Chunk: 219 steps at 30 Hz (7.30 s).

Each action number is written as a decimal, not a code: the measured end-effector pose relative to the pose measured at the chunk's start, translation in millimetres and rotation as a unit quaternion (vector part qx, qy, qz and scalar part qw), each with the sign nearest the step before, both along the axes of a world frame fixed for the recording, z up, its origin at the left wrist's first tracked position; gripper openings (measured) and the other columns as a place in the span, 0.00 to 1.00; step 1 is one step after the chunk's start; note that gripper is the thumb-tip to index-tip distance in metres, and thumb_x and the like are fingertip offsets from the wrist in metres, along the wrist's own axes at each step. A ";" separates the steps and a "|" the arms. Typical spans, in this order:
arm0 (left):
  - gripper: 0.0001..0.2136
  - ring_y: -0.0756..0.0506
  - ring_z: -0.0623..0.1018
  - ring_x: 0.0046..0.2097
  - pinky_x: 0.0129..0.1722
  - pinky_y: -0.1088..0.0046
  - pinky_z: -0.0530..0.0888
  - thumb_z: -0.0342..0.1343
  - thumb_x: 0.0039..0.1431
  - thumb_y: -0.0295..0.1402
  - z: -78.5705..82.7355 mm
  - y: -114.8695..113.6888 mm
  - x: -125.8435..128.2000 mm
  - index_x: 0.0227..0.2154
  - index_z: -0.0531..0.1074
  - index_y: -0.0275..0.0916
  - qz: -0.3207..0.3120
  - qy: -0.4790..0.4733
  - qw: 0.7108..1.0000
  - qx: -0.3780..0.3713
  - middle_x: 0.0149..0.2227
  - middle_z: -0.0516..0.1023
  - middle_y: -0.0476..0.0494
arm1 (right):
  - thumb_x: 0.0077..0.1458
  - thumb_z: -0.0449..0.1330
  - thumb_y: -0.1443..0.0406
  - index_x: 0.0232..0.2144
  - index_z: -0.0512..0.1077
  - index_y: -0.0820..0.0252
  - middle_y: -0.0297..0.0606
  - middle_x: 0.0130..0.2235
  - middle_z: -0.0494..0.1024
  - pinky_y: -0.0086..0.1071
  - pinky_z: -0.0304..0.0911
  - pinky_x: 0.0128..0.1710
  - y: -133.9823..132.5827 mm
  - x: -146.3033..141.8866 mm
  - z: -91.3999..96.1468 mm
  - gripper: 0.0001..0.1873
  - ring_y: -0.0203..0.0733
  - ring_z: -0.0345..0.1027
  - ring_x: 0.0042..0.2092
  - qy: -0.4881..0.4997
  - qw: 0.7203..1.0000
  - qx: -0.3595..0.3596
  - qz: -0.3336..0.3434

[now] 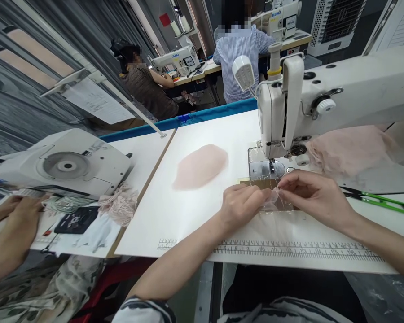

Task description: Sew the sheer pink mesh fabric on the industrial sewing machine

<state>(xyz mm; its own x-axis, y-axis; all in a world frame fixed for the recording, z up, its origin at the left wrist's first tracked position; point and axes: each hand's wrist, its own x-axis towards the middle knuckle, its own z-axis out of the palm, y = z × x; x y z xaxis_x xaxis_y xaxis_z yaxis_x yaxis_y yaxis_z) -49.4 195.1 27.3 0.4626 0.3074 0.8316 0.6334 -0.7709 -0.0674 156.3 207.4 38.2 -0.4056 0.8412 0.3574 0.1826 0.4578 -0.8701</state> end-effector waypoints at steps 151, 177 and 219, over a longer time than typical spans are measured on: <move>0.12 0.45 0.76 0.55 0.55 0.59 0.62 0.52 0.71 0.33 -3.3 9.4 -4.3 0.51 0.75 0.38 0.094 0.186 0.960 -0.188 0.55 0.79 0.48 | 0.64 0.50 0.66 0.49 0.80 0.53 0.37 0.28 0.81 0.38 0.59 0.35 37.5 18.5 -19.5 0.19 0.41 0.70 0.26 -0.398 0.856 0.327 -0.045; 0.13 0.43 0.76 0.58 0.61 0.55 0.61 0.49 0.71 0.34 -5.1 16.8 -5.7 0.52 0.74 0.41 0.086 0.157 0.954 -0.239 0.56 0.77 0.43 | 0.64 0.48 0.68 0.49 0.78 0.64 0.42 0.31 0.83 0.39 0.58 0.33 36.1 15.5 -18.2 0.21 0.46 0.73 0.32 -0.443 0.810 0.381 -0.042; 0.14 0.46 0.76 0.35 0.30 0.69 0.74 0.61 0.61 0.44 45.6 -14.4 -7.0 0.34 0.73 0.37 -0.014 0.239 0.885 -0.400 0.36 0.78 0.46 | 0.64 0.48 0.69 0.42 0.77 0.58 0.40 0.46 0.81 0.35 0.63 0.30 43.8 26.0 -2.8 0.17 0.40 0.73 0.33 -0.353 0.866 0.339 0.102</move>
